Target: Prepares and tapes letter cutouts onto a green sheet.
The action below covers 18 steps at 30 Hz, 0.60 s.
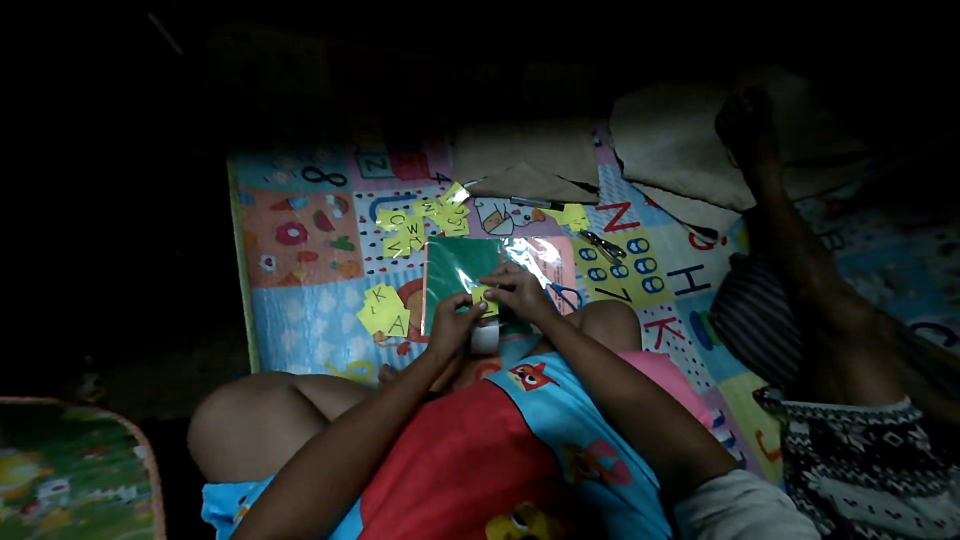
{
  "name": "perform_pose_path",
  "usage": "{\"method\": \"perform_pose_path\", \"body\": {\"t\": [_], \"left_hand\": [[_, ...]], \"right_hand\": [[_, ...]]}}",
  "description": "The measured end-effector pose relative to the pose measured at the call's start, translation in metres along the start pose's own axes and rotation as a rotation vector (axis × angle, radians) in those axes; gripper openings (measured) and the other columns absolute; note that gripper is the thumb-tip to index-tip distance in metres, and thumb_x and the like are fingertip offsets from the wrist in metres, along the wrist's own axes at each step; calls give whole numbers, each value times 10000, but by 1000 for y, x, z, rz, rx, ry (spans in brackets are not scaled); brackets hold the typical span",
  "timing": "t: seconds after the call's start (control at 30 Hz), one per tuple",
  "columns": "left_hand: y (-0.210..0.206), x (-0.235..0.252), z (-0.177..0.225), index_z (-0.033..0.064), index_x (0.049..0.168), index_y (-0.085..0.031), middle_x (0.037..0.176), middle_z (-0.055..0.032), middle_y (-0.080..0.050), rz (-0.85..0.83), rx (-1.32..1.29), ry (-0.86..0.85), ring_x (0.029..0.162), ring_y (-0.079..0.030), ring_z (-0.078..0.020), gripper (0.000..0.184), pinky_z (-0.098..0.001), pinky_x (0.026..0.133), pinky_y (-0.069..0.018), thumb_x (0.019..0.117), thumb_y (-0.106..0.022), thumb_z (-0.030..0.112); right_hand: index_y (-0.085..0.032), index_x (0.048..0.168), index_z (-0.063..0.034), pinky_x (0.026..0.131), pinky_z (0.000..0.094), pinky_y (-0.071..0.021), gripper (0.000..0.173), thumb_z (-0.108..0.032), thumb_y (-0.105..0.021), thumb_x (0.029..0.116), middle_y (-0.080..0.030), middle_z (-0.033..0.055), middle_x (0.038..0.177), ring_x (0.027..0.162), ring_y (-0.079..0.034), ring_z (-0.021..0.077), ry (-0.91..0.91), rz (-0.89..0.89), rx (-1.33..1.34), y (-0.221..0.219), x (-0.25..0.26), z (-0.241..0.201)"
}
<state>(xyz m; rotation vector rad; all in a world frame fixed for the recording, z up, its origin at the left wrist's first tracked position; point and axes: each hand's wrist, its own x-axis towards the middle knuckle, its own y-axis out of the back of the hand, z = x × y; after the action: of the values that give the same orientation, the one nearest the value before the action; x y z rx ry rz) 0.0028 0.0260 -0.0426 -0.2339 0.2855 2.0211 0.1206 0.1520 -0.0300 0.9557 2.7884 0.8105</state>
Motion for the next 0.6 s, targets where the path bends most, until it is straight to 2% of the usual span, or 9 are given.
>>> {"method": "perform_pose_path", "body": {"t": [0.2,0.3,0.33,0.4,0.43,0.53,0.6], "left_hand": [[0,0,0,-80,1013,-657,973,-134,-661,20,75,-27,819,-641,-125,136,-313,794,-554,987,-654,53],[0,0,-2,-86,1024,-660,986,-144,-657,28,73,-63,859,-640,-146,140,-327,822,-550,994,-639,50],[-1,0,-2,-90,1035,-657,995,-154,-656,31,68,-69,871,-640,-161,144,-340,832,-546,996,-634,47],[-1,0,-3,-93,1091,-646,1025,-171,-651,30,47,-54,886,-644,-175,165,-353,844,-548,993,-635,39],[-2,1,-2,-90,1145,-627,1045,-171,-644,26,29,-27,888,-644,-172,200,-349,845,-552,987,-642,32],[-1,0,-2,-79,1297,-541,1076,-156,-634,-15,-17,62,882,-615,-142,377,-324,832,-533,953,-673,0],[2,1,-2,-76,1316,-522,1112,-162,-635,-49,-26,80,915,-622,-141,415,-320,847,-534,935,-677,-30]], "right_hand": [[-763,1111,21,757,325,-548,205,-22,-737,913,-671,197,1090,832,-633,201,-10,-10,-9,1,0,-1],[-695,1248,40,769,337,-553,319,8,-704,930,-703,202,1082,826,-650,199,-84,-38,61,4,0,-7],[-661,1299,46,757,319,-539,373,30,-695,928,-706,189,1040,801,-628,175,-109,-44,104,6,-1,-10],[-592,1370,59,685,264,-507,470,81,-686,910,-665,148,917,715,-559,118,-125,-40,192,8,-2,-12],[-568,1390,65,678,258,-511,505,98,-686,900,-664,144,906,706,-560,110,-119,-37,220,9,-3,-13],[-591,1362,79,737,300,-537,514,97,-723,866,-707,138,886,762,-631,140,-28,-17,174,11,-7,-12],[-619,1337,68,745,314,-531,501,60,-755,855,-710,104,836,754,-630,139,25,-22,111,10,-10,-14]]}}
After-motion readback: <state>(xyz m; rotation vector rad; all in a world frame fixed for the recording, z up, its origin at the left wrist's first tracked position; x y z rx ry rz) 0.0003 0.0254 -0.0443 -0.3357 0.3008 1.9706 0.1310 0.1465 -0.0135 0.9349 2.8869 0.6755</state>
